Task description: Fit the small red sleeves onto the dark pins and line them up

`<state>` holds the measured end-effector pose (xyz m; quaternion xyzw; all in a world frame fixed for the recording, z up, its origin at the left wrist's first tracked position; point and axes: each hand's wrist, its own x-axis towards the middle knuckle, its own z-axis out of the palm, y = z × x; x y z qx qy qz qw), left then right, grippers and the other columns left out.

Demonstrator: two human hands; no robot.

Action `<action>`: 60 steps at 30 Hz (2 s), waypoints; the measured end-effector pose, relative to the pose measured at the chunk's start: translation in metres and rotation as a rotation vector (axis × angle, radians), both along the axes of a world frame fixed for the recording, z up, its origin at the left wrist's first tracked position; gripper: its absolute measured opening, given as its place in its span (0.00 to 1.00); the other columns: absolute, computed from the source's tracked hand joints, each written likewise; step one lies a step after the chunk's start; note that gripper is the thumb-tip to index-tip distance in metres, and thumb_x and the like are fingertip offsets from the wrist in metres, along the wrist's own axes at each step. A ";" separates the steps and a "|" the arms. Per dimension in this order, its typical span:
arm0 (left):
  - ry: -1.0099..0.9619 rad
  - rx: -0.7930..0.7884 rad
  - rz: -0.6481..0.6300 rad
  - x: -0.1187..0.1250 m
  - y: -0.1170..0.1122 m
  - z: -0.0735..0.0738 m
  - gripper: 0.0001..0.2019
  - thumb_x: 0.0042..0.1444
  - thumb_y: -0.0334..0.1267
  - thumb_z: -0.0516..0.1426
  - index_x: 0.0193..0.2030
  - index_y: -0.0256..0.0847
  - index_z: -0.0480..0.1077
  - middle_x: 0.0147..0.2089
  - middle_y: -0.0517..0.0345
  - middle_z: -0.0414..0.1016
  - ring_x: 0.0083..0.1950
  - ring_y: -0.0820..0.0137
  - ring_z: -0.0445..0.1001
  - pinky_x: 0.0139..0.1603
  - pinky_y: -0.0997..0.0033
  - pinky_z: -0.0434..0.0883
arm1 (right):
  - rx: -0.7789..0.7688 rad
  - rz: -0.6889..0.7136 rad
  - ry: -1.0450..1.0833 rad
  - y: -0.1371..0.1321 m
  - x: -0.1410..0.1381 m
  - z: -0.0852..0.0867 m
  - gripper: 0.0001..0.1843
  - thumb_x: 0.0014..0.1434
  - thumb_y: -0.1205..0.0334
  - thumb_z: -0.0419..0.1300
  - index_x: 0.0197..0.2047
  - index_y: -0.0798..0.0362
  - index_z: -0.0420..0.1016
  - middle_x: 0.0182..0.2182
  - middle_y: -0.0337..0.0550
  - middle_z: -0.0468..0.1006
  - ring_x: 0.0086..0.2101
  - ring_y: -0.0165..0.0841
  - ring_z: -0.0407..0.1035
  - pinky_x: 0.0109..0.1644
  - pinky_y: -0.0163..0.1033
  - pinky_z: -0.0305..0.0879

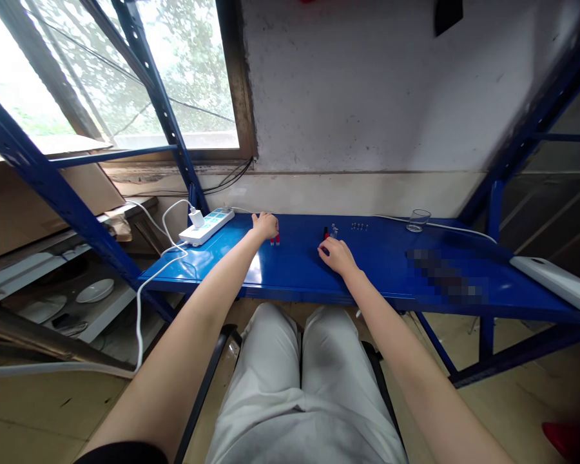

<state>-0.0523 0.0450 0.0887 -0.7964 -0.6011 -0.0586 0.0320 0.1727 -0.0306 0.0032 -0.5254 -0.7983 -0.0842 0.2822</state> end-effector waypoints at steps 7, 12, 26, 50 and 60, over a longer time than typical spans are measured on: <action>0.015 -0.017 0.005 0.000 0.000 0.001 0.09 0.45 0.35 0.58 0.35 0.41 0.75 0.48 0.47 0.70 0.55 0.53 0.60 0.54 0.49 0.54 | 0.026 -0.017 0.007 0.001 0.001 -0.002 0.12 0.60 0.61 0.47 0.33 0.53 0.70 0.33 0.47 0.74 0.32 0.34 0.66 0.36 0.39 0.55; -0.003 0.011 0.001 0.006 -0.006 0.006 0.13 0.47 0.38 0.58 0.41 0.41 0.73 0.51 0.47 0.69 0.56 0.52 0.58 0.54 0.49 0.53 | 0.118 -0.065 0.087 -0.004 0.001 0.000 0.15 0.60 0.59 0.46 0.31 0.54 0.71 0.30 0.47 0.73 0.30 0.33 0.65 0.34 0.37 0.54; -0.154 0.165 -0.400 0.082 -0.047 -0.059 0.27 0.59 0.33 0.43 0.66 0.46 0.46 0.60 0.47 0.60 0.57 0.56 0.59 0.55 0.51 0.55 | -0.003 -0.473 0.434 -0.002 0.020 0.001 0.17 0.54 0.58 0.48 0.38 0.55 0.75 0.34 0.50 0.77 0.35 0.39 0.69 0.39 0.40 0.59; -0.488 0.152 -0.195 0.118 -0.033 -0.075 0.10 0.56 0.30 0.50 0.41 0.41 0.70 0.44 0.49 0.73 0.47 0.62 0.69 0.48 0.62 0.62 | -0.234 -0.388 0.118 0.004 0.017 -0.006 0.17 0.56 0.60 0.49 0.42 0.48 0.77 0.47 0.46 0.74 0.48 0.43 0.63 0.48 0.50 0.55; -0.972 0.191 -0.057 0.086 -0.045 -0.088 0.04 0.54 0.35 0.54 0.36 0.39 0.69 0.37 0.53 0.73 0.36 0.70 0.71 0.37 0.71 0.67 | -0.264 -0.381 0.084 0.005 0.017 -0.008 0.19 0.58 0.60 0.48 0.48 0.48 0.75 0.52 0.48 0.70 0.52 0.45 0.60 0.50 0.53 0.56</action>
